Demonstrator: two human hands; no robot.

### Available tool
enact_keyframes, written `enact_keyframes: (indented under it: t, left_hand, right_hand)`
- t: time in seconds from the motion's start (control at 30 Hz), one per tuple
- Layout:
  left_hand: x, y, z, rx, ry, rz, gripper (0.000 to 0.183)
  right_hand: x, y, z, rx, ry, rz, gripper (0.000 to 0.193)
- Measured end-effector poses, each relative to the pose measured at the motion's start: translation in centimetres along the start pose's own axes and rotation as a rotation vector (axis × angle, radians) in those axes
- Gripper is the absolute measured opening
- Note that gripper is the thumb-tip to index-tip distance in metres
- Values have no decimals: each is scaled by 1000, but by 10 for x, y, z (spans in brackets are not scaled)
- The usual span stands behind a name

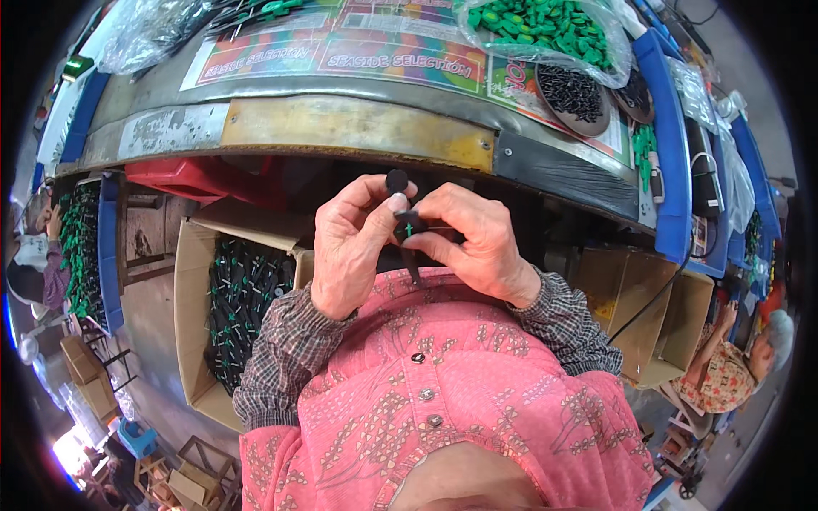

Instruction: The person assembles green and black plastic components by hand at a production line station.

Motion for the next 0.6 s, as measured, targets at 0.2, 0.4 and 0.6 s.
enact_keyframes:
  t: [0.2,0.4,0.6]
  left_hand:
    - [-1,-6,-5,-44,8,-8,13]
    - [-8,-21,-6,-82,-46,68,12]
    - [-12,-24,5,-92,63,104,12]
  right_hand:
    - [1,8,11,78,113,-44,33]
    - [3,23,15,109,72,26,33]
    - [-1,98,6,329,-50,-157,18]
Point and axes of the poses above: each hand's wrist, its own x-axis away from the middle knuckle, its own y-axis out of the back of the hand, z = x × y, the point moved 9 cm from there along -x, towards the middle knuckle, and after that the axes turned 6 degrees about x, right-handed, at the moved point
